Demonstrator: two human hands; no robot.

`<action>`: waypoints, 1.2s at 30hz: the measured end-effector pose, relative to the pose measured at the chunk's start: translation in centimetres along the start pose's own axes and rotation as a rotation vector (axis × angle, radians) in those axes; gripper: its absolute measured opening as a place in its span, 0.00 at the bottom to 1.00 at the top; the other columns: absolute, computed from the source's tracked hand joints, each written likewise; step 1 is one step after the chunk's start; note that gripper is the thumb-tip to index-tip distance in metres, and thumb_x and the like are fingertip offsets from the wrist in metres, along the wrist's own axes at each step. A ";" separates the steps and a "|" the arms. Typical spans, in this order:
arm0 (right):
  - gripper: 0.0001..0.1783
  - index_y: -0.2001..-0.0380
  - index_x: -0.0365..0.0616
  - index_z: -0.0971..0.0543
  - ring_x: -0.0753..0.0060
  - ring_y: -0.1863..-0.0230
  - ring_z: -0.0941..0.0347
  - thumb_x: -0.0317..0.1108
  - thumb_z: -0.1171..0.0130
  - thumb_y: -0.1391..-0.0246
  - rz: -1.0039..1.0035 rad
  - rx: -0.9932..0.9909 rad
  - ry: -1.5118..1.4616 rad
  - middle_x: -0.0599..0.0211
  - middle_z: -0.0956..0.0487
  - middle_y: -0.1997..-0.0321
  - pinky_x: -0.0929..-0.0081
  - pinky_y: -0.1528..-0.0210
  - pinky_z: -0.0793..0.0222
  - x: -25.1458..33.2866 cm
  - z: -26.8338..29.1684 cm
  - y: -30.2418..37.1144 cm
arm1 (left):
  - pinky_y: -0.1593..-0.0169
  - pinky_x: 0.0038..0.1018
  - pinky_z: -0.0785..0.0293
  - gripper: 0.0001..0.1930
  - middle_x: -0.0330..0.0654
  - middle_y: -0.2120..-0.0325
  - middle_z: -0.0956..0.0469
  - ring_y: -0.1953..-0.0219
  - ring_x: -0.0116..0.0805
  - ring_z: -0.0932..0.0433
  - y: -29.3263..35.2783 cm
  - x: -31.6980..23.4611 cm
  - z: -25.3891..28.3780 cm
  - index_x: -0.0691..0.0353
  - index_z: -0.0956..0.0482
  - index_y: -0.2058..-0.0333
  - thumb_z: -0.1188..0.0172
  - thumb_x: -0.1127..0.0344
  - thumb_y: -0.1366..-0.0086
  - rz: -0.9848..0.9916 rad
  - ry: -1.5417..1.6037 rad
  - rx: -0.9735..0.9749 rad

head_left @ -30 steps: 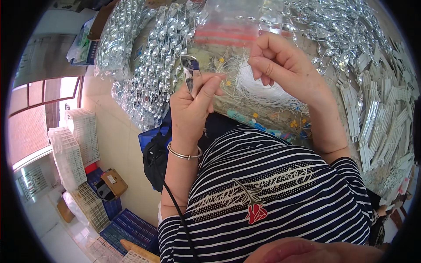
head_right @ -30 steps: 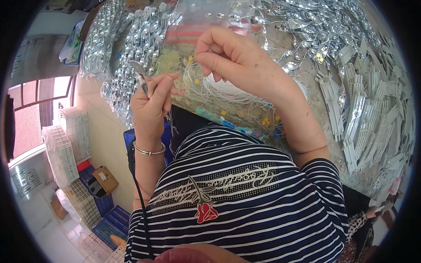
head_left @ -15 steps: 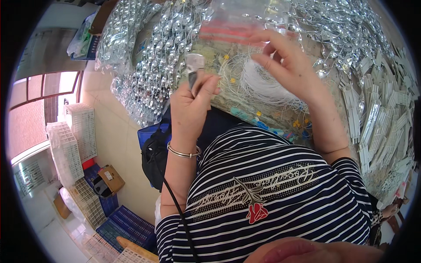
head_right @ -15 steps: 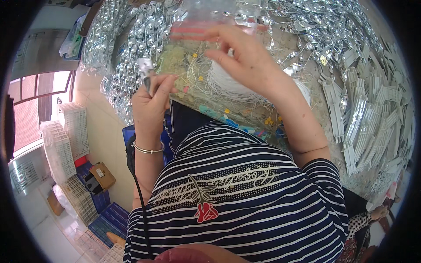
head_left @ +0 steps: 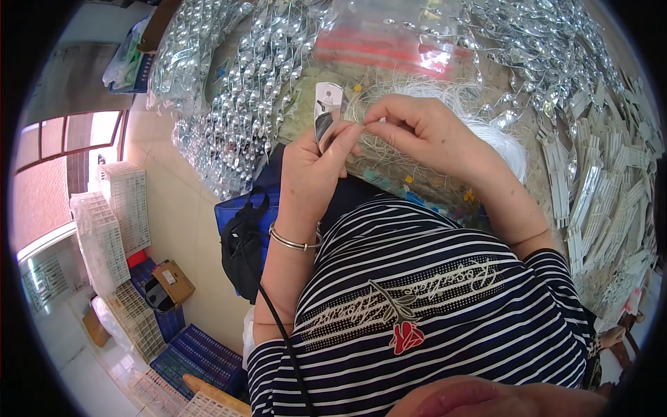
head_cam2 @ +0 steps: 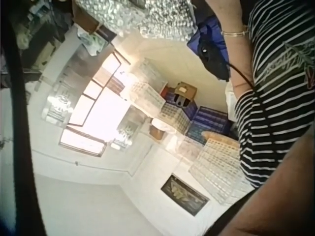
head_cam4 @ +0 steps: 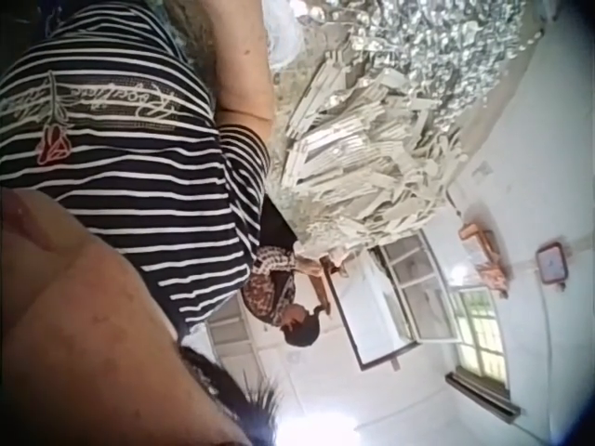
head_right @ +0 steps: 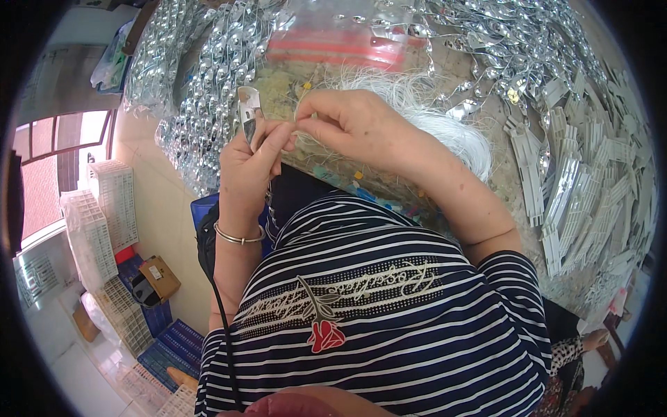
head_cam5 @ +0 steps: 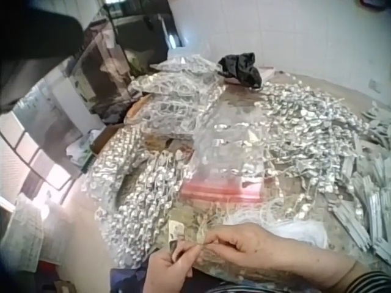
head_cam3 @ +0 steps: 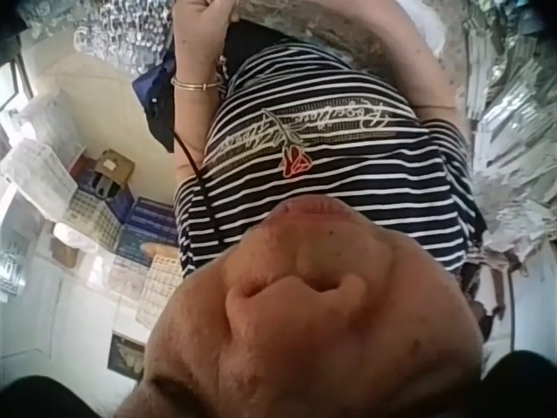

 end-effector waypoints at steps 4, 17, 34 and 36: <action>0.06 0.66 0.41 0.23 0.89 0.78 0.42 0.31 0.45 0.45 0.007 -0.117 -0.068 0.80 0.32 0.81 0.86 0.76 0.45 -0.2 1.1 -0.1 | 0.78 0.13 0.39 0.09 0.34 0.78 0.24 0.82 0.15 0.34 -0.5 0.9 0.9 0.64 0.21 0.66 0.40 0.65 0.41 0.014 0.031 -0.033; 0.06 0.65 0.39 0.21 0.89 0.67 0.31 0.28 0.44 0.46 -0.057 -0.150 -0.333 0.76 0.23 0.68 0.88 0.65 0.35 -0.2 2.3 0.2 | 0.75 0.12 0.39 0.17 0.35 0.73 0.27 0.76 0.16 0.35 -0.9 1.8 0.4 0.64 0.31 0.49 0.51 0.64 0.34 0.087 0.126 0.167; 0.08 0.64 0.40 0.20 0.90 0.71 0.34 0.30 0.43 0.46 -0.081 -0.192 -0.183 0.79 0.24 0.72 0.89 0.69 0.39 -0.9 1.9 -0.3 | 0.80 0.12 0.35 0.24 0.34 0.72 0.30 0.79 0.16 0.34 -0.1 1.0 0.3 0.65 0.39 0.42 0.47 0.71 0.37 0.006 0.234 0.154; 0.08 0.64 0.40 0.20 0.92 0.73 0.36 0.30 0.43 0.46 -0.087 -0.205 -0.175 0.80 0.26 0.74 0.89 0.71 0.41 -1.0 1.9 -0.4 | 0.81 0.13 0.36 0.24 0.34 0.71 0.30 0.79 0.16 0.34 -0.1 0.6 0.3 0.64 0.39 0.42 0.47 0.71 0.37 0.006 0.237 0.162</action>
Point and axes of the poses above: each hand's wrist, its own y-axis away from the middle knuckle, its own z-axis out of the back of the hand, x = y × z, the point moved 1 cm from there along -y, towards the middle knuckle
